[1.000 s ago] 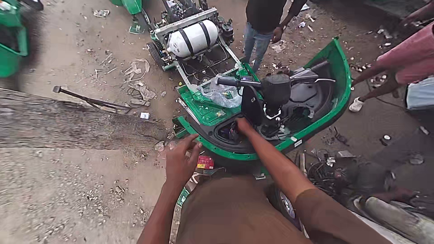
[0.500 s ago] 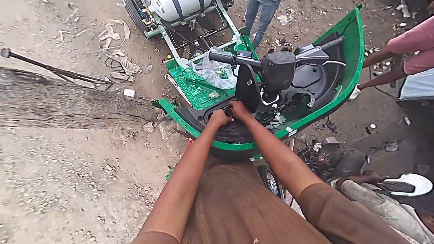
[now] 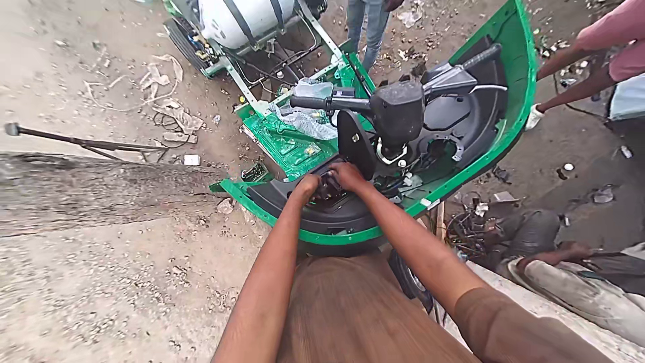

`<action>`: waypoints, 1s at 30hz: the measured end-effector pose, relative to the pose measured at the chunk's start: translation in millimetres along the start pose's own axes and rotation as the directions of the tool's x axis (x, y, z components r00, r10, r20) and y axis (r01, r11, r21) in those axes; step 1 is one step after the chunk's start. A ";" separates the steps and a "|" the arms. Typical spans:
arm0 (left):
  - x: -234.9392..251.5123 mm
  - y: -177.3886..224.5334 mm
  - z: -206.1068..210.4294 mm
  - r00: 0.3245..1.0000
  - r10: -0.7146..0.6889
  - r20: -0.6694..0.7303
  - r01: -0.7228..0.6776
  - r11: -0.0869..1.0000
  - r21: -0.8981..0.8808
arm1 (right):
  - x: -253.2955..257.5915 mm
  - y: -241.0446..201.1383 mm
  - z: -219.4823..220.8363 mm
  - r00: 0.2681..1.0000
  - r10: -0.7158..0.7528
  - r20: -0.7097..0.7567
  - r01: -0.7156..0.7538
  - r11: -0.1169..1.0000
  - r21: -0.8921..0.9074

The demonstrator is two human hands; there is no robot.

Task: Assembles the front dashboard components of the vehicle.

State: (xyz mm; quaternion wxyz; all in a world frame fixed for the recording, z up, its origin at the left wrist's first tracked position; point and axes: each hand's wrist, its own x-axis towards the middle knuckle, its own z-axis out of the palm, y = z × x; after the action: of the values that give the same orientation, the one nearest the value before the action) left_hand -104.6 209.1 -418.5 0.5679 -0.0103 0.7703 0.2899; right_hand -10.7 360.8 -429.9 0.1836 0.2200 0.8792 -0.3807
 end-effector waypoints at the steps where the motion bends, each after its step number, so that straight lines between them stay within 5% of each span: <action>1: 1.4 4.5 1.0 1.000 0.012 -0.010 -0.013 0.999 -0.048 | -0.1 -2.6 -4.0 1.000 0.022 -0.020 -0.022 1.000 -0.008; 4: 4.4 9.5 1.4 0.996 -0.075 -0.039 0.065 0.975 -0.214 | 0.5 -11.0 -6.6 0.997 0.081 -0.021 -0.082 0.996 -0.044; 8: 7.1 -6.9 18.4 0.979 -0.194 0.060 0.202 0.962 -0.185 | -2.4 -6.2 14.7 0.996 0.069 0.050 -0.058 0.980 -0.193; 13: 22.9 9.7 7.6 0.997 -0.076 0.030 0.080 0.982 -0.170 | 20.2 -3.3 16.5 0.998 -0.062 -0.026 0.052 0.952 -0.300; 18: -3.1 1.9 17.7 0.992 -0.127 0.007 0.118 0.902 -0.416 | 15.0 -3.6 7.9 0.990 0.009 -0.142 -0.021 0.996 -0.083; 23: 2.5 0.5 9.8 0.988 -0.151 0.036 0.153 0.912 -0.380 | -12.6 -4.8 -3.8 0.986 0.016 0.165 0.029 0.962 -0.272; 30: 10.7 -3.8 11.4 0.975 -0.218 -0.035 0.198 0.932 -0.304 | 11.1 -0.4 31.0 0.969 -0.056 0.240 0.143 0.922 -0.360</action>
State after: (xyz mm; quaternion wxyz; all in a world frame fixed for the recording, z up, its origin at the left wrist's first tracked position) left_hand -97.2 214.5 -431.7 0.5608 -0.1873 0.7310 0.3406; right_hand -15.4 340.0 -455.0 0.3010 0.0912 0.9191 -0.2373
